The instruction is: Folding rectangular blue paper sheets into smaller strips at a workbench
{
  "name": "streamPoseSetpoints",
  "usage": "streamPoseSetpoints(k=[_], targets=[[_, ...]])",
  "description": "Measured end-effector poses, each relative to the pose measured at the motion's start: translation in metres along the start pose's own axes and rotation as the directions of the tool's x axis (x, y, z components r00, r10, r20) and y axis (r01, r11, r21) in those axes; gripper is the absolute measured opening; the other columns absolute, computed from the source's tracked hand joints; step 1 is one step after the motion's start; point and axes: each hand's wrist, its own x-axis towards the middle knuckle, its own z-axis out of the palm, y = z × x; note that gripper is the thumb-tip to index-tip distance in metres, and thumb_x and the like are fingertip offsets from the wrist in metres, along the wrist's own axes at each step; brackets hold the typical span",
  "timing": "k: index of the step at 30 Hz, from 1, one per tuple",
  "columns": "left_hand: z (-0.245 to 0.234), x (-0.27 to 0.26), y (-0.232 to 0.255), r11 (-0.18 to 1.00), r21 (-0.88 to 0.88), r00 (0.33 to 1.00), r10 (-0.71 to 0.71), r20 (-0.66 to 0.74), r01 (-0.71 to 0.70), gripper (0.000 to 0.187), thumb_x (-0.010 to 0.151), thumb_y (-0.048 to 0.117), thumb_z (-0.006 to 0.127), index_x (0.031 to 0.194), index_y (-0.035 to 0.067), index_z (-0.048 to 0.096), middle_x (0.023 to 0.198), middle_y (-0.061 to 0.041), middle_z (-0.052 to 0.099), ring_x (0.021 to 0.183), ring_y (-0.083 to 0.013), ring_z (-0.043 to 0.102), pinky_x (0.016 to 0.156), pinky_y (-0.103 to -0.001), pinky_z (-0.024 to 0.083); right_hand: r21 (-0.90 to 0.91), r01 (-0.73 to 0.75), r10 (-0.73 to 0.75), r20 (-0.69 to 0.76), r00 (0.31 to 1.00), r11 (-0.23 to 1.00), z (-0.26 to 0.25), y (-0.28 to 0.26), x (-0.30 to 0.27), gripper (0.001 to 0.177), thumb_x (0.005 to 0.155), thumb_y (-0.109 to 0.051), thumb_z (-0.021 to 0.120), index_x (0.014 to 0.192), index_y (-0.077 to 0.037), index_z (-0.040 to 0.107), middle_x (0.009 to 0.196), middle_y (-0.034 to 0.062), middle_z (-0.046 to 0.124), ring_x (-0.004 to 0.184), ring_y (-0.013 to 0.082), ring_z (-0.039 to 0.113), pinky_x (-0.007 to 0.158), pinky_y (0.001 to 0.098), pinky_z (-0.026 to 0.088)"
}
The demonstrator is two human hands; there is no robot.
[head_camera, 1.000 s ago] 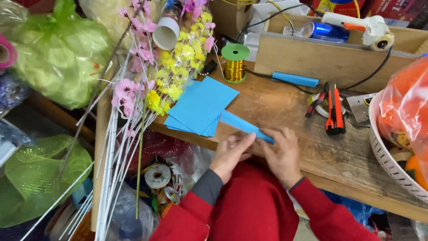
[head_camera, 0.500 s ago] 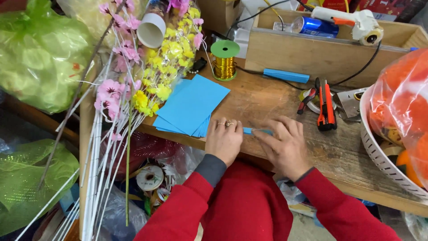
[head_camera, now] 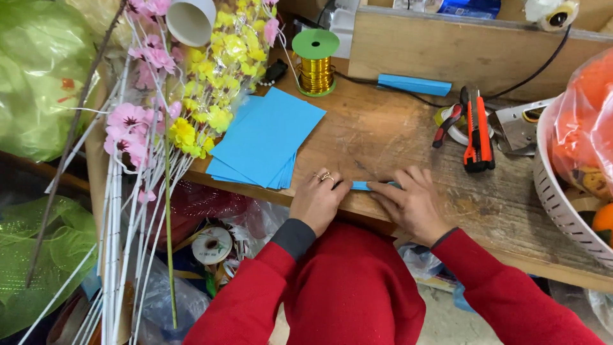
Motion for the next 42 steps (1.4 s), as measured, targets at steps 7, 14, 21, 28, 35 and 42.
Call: streamPoseSetpoints(k=[7, 14, 21, 28, 35, 42], targets=[[0.0, 0.0, -0.001, 0.996, -0.077, 0.996, -0.041, 0.079, 0.047, 0.016, 0.105, 0.026, 0.055, 0.097, 0.023, 0.069, 0.098, 0.002, 0.06, 0.097, -0.0232, 0.058, 0.084, -0.038, 0.049, 0.142, -0.172, 0.156, 0.113, 0.981, 0.975, 0.013, 0.009, -0.005, 0.011, 0.097, -0.033, 0.075, 0.105, -0.028, 0.08, 0.103, -0.002, 0.072, 0.095, 0.0273, 0.065, 0.078, 0.0402, 0.045], [0.015, 0.012, -0.018, 0.948, -0.259, 0.977, -0.145, 0.159, 0.183, 0.023, 0.107, 0.031, 0.054, 0.093, 0.024, 0.071, 0.091, 0.001, 0.06, 0.093, -0.0281, 0.06, 0.083, -0.042, 0.052, 0.36, -0.396, 0.306, 0.283, 0.909, 0.845, 0.022, 0.027, 0.007, 0.013, 0.088, -0.021, 0.081, 0.1, -0.017, 0.083, 0.095, 0.0109, 0.074, 0.094, 0.038, 0.071, 0.079, 0.0484, 0.052], [0.013, 0.028, -0.023, 0.826, -0.288, 0.844, -0.355, 0.401, 0.484, 0.006, 0.094, 0.032, 0.073, 0.093, 0.031, 0.079, 0.099, 0.0, 0.062, 0.098, -0.0355, 0.068, 0.088, -0.045, 0.059, 0.243, -0.547, 0.398, 0.466, 0.79, 0.801, 0.011, 0.023, 0.026, 0.015, 0.091, -0.023, 0.077, 0.101, -0.013, 0.08, 0.099, 0.0153, 0.074, 0.101, 0.0414, 0.072, 0.086, 0.052, 0.055], [0.028, 0.029, -0.022, 0.791, -0.224, 0.785, -0.442, 0.434, 0.57, 0.011, 0.093, 0.036, 0.075, 0.1, 0.041, 0.08, 0.107, 0.004, 0.059, 0.112, -0.0329, 0.067, 0.102, -0.044, 0.055, 0.158, -0.507, 0.415, 0.398, 0.818, 0.847, 0.029, 0.032, 0.02, 0.018, 0.088, -0.03, 0.08, 0.105, -0.026, 0.077, 0.099, 0.0061, 0.07, 0.106, 0.0379, 0.069, 0.088, 0.0538, 0.055], [0.033, 0.029, -0.03, 0.791, -0.114, 0.733, -0.49, 0.472, 0.602, 0.013, 0.091, 0.044, 0.074, 0.1, 0.052, 0.078, 0.111, 0.01, 0.058, 0.119, -0.0254, 0.063, 0.111, -0.043, 0.045, -0.134, -0.073, 0.099, 0.196, 0.975, 0.988, 0.015, -0.028, 0.015, 0.028, 0.096, -0.023, 0.063, 0.119, -0.033, 0.076, 0.124, -0.0003, 0.067, 0.125, 0.0303, 0.057, 0.096, 0.048, 0.042], [-0.005, 0.042, -0.023, 0.686, -0.095, 0.604, -0.557, 0.57, 0.721, 0.044, 0.089, 0.048, 0.074, 0.132, 0.046, 0.068, 0.116, 0.006, 0.065, 0.132, -0.0223, 0.056, 0.115, -0.054, 0.036, -0.272, 0.012, 0.034, 0.164, 0.986, 0.962, 0.015, -0.039, 0.015, 0.031, 0.102, -0.037, 0.055, 0.123, -0.026, 0.075, 0.126, -0.0013, 0.066, 0.128, 0.0298, 0.053, 0.101, 0.0488, 0.037]])
